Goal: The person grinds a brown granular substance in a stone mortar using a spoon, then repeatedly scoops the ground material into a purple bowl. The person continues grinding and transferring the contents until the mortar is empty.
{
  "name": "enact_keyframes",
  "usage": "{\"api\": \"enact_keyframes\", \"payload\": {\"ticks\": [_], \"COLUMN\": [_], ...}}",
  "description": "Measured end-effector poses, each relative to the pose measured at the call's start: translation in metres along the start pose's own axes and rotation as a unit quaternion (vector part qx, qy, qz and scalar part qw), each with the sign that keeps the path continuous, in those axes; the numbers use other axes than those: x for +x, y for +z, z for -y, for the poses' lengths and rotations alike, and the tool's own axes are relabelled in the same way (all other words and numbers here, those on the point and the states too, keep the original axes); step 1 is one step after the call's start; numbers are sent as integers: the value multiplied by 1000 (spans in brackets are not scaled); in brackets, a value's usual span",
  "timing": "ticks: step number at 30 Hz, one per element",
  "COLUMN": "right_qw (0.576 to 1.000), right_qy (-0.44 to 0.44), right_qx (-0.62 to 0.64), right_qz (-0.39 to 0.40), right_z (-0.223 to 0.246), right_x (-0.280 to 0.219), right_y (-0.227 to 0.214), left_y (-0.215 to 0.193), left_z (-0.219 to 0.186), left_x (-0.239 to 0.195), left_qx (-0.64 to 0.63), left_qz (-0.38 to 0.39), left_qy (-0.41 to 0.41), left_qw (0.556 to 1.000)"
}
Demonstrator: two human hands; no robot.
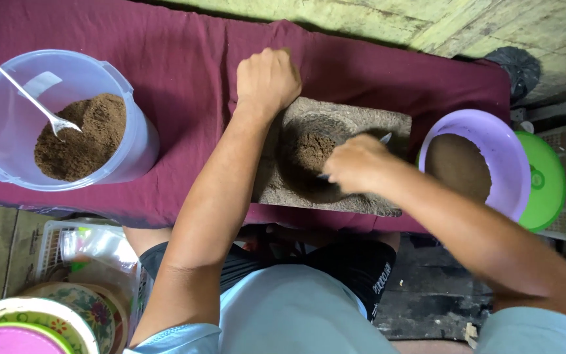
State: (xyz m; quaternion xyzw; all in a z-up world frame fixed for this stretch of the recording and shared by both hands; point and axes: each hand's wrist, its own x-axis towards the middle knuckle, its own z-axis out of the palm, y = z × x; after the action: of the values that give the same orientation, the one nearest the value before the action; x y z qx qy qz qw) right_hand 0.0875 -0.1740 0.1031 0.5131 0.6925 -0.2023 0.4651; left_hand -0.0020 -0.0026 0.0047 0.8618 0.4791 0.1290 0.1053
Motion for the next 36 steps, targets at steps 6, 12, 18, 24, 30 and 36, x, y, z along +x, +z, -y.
{"api": "enact_keyframes", "payload": {"ticks": [6,12,18,24,30,36], "right_qw": [994,998,998,997,987,926], "right_qy": [90,-32,-9,28,79,152], "right_qx": [-65,23,53,-38,94,3], "right_qz": [-18,-43,-39,-67,-102,-345], "right_z": [-23,13,-10,-27,-20,-15], "right_x": [6,-2,12,26,-13,44], "right_y": [-20,-11,6,19,-2,38], "left_y": [2,-2,1,3,3,-2], "left_z": [2,0,2,1,1,0], "left_x": [4,3,3,2,6,3], "left_qx": [-4,-16,-4,0,-9,-15], "left_qz": [4,23,-4,-4,4,11], "left_qy": [-3,-11,5,0,-4,-7], "left_qw": [1000,1000,1000,1000,1000,1000]}}
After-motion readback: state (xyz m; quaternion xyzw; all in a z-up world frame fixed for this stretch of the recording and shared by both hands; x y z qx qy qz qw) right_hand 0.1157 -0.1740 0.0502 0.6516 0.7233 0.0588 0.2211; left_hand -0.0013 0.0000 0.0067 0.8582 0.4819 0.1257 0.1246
